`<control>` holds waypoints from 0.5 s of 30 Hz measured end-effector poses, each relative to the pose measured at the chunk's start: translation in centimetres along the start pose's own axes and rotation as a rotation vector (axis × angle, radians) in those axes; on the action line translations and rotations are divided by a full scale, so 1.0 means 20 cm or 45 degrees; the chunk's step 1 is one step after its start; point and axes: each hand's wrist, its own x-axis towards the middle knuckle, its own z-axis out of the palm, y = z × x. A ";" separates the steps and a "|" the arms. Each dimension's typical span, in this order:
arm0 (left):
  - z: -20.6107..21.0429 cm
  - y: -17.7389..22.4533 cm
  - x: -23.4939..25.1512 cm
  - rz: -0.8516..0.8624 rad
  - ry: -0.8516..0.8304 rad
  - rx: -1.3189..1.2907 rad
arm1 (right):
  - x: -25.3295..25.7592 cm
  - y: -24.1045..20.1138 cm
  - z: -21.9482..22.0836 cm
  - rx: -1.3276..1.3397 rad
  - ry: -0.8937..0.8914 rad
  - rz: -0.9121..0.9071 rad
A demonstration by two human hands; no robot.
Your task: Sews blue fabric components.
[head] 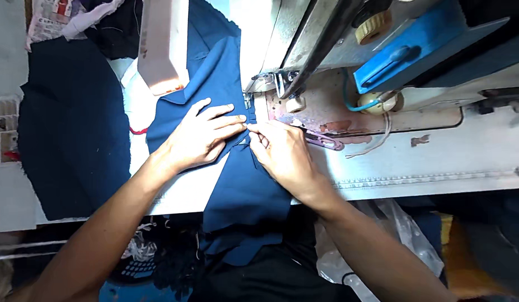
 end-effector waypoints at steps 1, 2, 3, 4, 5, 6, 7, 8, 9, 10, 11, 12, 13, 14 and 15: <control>0.00 -0.02 0.01 -0.002 0.003 0.003 | 0.01 0.00 -0.01 0.004 -0.004 -0.005; 0.00 -0.04 0.02 -0.004 -0.001 0.005 | 0.02 0.01 -0.01 0.007 0.000 -0.015; 0.00 -0.06 0.03 -0.008 -0.010 0.004 | 0.03 0.02 -0.01 0.008 0.007 -0.023; -0.01 -0.07 0.04 -0.014 -0.019 0.006 | 0.04 0.02 -0.01 0.006 0.014 -0.025; -0.01 -0.08 0.05 -0.016 -0.017 0.009 | 0.04 0.03 -0.01 0.009 0.022 -0.027; -0.02 -0.09 0.05 -0.020 -0.017 0.013 | 0.05 0.03 -0.01 0.010 0.032 -0.024; -0.02 -0.10 0.06 -0.023 -0.014 0.019 | 0.06 0.03 0.00 0.006 0.038 -0.013; -0.02 -0.11 0.07 -0.024 -0.011 0.023 | 0.06 0.02 0.00 -0.016 0.050 -0.005; -0.03 -0.12 0.08 -0.029 -0.006 0.027 | 0.06 0.01 0.01 -0.053 0.069 -0.008; -0.03 -0.13 0.09 -0.036 0.002 0.029 | 0.06 0.01 0.02 -0.097 0.093 -0.021; -0.03 -0.14 0.09 -0.045 0.007 0.037 | 0.06 0.01 0.03 -0.142 0.114 -0.028; -0.02 -0.14 0.10 -0.055 0.015 0.050 | 0.05 0.00 0.04 -0.185 0.126 -0.027; -0.02 -0.14 0.10 -0.068 0.024 0.061 | 0.05 0.01 0.05 -0.215 0.141 -0.021; -0.03 -0.14 0.11 -0.088 0.024 0.069 | 0.04 0.01 0.06 -0.227 0.155 -0.010; -0.03 -0.14 0.11 -0.103 0.025 0.067 | 0.03 0.01 0.06 -0.229 0.158 0.009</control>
